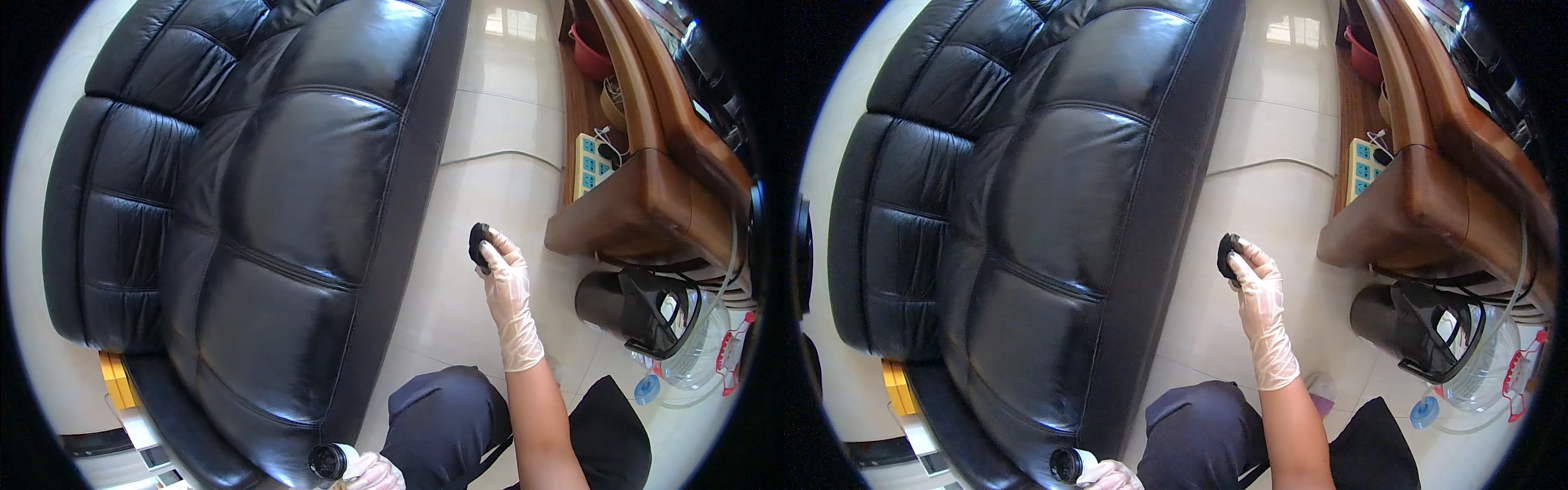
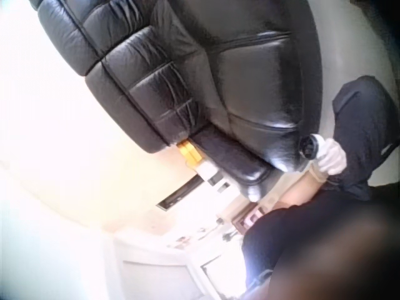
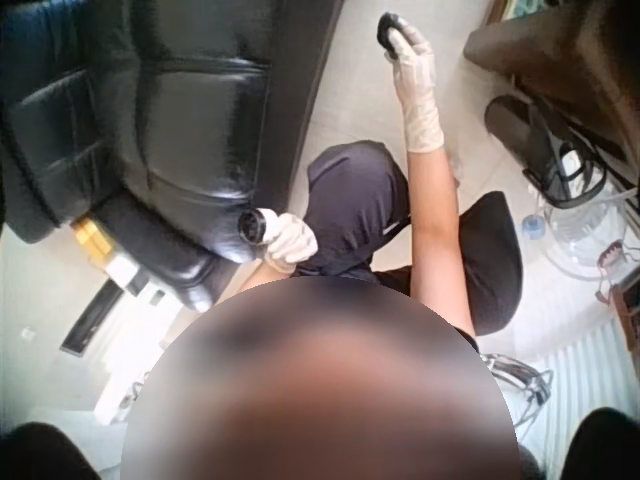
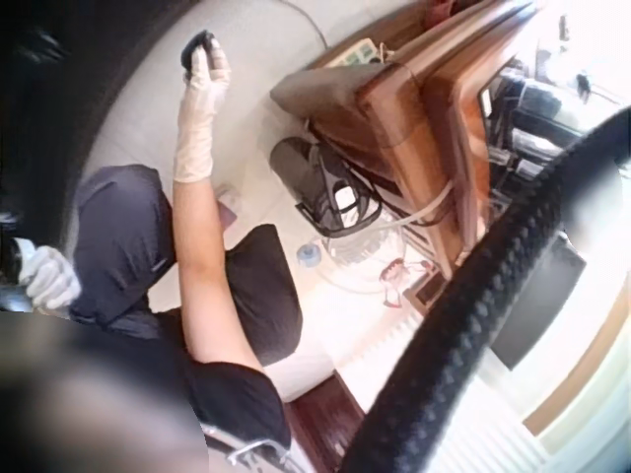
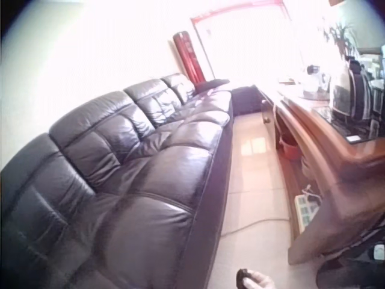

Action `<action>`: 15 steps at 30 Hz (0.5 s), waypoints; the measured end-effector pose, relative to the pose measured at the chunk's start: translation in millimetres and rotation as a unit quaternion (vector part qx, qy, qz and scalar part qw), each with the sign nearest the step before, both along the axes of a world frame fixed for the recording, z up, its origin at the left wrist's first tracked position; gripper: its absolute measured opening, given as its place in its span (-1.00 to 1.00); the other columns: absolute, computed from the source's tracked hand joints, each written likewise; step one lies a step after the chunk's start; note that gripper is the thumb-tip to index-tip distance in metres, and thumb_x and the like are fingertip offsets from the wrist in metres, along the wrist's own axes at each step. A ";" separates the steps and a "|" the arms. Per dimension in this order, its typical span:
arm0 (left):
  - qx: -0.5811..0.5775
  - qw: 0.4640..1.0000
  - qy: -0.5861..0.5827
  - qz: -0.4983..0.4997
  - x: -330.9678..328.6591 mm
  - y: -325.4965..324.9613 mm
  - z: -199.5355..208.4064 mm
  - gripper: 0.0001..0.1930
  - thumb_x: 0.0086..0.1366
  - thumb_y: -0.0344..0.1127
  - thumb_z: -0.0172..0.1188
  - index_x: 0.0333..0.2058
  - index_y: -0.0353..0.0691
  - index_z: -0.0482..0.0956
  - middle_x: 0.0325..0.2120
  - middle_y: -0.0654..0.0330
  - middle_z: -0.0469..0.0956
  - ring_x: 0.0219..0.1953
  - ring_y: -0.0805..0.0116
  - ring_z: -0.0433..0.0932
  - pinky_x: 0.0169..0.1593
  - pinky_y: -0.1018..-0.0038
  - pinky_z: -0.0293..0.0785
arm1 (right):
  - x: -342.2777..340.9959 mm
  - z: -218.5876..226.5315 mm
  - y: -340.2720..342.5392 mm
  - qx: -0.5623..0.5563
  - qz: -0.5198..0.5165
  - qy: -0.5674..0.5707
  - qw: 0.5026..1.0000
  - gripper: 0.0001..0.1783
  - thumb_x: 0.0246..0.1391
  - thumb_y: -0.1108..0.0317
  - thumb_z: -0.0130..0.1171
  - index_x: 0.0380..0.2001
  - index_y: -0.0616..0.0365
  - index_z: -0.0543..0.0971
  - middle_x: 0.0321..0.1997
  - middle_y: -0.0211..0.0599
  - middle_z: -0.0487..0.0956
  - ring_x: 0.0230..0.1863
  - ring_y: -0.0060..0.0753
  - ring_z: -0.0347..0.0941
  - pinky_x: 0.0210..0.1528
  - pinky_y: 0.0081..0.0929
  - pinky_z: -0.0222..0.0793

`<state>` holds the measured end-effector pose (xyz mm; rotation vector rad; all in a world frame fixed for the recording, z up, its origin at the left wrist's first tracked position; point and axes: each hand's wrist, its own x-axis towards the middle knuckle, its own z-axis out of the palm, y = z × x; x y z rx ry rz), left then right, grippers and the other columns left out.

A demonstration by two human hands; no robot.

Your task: The person applies a dark cream from a small jar onto a black leather sofa using a sponge. They rub the cream into the leather surface across multiple cushions and sections of the sofa.

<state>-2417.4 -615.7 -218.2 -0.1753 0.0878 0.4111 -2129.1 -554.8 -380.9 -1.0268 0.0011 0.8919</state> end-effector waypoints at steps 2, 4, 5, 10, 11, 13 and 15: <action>0.009 1.000 0.018 0.005 -6.5 0.4 4.1 -0.82 0.33 -0.13 0.19 -0.48 0.09 0.54 -0.66 0.48 0.55 -0.60 0.61 0.54 -0.39 0.54 0.44 | -4.1 4.4 -3.4 -0.005 0.015 -0.012 1.000 -0.69 0.22 0.39 0.23 0.03 0.06 0.59 -0.08 -0.50 0.64 -0.20 -0.69 0.51 -0.27 -0.66 0.36; 0.012 0.998 0.056 0.013 -12.1 0.7 7.5 -0.81 0.33 -0.12 0.20 -0.49 0.10 0.53 -0.69 0.51 0.51 -0.63 0.62 0.50 -0.39 0.54 0.44 | -5.9 8.1 -9.1 -0.025 0.023 -0.030 0.999 -0.69 0.22 0.39 0.22 0.04 0.04 0.58 -0.05 -0.48 0.63 -0.16 -0.64 0.51 -0.24 -0.62 0.37; 0.012 0.996 0.088 0.018 -16.7 -0.9 10.7 -0.80 0.33 -0.11 0.21 -0.50 0.11 0.51 -0.73 0.54 0.47 -0.66 0.63 0.47 -0.40 0.54 0.43 | -8.2 8.5 -10.0 -0.027 0.027 -0.033 0.999 -0.69 0.22 0.38 0.22 0.04 0.03 0.58 -0.04 -0.48 0.63 -0.15 -0.64 0.51 -0.23 -0.62 0.37; 0.062 0.996 0.025 0.062 -59.9 11.0 -4.4 -0.85 0.36 -0.09 0.16 -0.40 0.11 0.52 -0.69 0.53 0.47 -0.65 0.59 0.48 -0.33 0.45 0.43 | -20.3 30.8 -1.6 -0.007 0.008 0.004 1.000 -0.69 0.22 0.45 0.22 0.04 0.10 0.60 -0.06 -0.46 0.66 -0.19 -0.69 0.54 -0.25 -0.71 0.40; 0.083 0.993 -0.019 0.077 -68.5 15.4 -8.9 -0.86 0.38 -0.10 0.12 -0.37 0.11 0.53 -0.67 0.52 0.47 -0.64 0.58 0.49 -0.30 0.43 0.41 | -16.6 29.7 -3.8 -0.018 0.029 -0.030 0.999 -0.66 0.22 0.44 0.23 0.07 0.10 0.59 -0.04 -0.45 0.65 -0.17 -0.67 0.54 -0.22 -0.68 0.41; 0.092 0.989 0.019 0.116 -79.3 23.7 2.0 -0.87 0.40 -0.13 0.10 -0.36 0.11 0.52 -0.70 0.52 0.43 -0.65 0.59 0.47 -0.30 0.42 0.41 | -19.3 33.1 -1.9 -0.029 0.025 -0.044 0.998 -0.64 0.22 0.41 0.24 0.08 0.10 0.58 -0.03 -0.42 0.64 -0.15 -0.65 0.53 -0.20 -0.66 0.41; 0.100 0.982 0.030 0.155 -95.4 32.9 10.1 -0.86 0.41 -0.13 0.09 -0.37 0.10 0.52 -0.73 0.54 0.40 -0.67 0.59 0.43 -0.29 0.43 0.41 | -25.2 41.2 0.3 -0.036 0.023 -0.063 0.997 -0.65 0.22 0.38 0.25 0.08 0.11 0.59 -0.04 -0.41 0.65 -0.15 -0.64 0.52 -0.20 -0.65 0.39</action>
